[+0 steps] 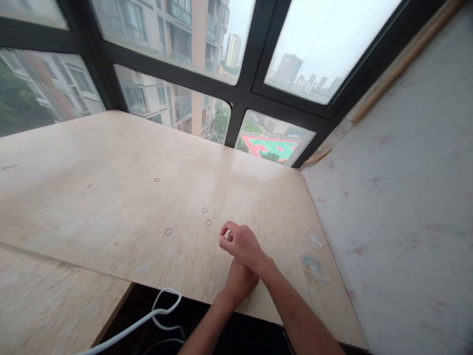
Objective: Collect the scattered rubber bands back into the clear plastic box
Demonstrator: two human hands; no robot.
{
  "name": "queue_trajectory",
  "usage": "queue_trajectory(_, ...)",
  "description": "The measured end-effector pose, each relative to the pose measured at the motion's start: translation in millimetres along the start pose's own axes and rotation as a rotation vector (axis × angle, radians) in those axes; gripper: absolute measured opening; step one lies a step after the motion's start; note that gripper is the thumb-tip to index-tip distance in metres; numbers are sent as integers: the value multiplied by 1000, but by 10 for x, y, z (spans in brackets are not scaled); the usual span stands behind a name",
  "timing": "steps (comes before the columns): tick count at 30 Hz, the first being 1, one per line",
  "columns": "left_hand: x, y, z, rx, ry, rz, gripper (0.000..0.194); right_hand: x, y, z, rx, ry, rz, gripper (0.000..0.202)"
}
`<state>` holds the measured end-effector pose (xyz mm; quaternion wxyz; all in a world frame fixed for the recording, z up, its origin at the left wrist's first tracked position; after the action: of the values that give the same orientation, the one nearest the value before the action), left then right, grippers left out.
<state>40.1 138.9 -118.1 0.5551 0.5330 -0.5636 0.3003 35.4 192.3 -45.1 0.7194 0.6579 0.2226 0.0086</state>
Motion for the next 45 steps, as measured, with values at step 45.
queue_trajectory(45,-255,2458,266,384,487,-993,33,2387,-202,2588,558,-695,-259,50)
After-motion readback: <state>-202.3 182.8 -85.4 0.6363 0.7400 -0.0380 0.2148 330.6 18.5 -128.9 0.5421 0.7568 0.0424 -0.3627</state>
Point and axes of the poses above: each hand's wrist, its own z-axis away from the middle knuckle, its own y-axis out of the back of the hand, x = y × z, the point moved 7 cm from there along -z, towards the middle knuckle, and after that the axes turned 4 degrees about z, right-handed, at the moved point
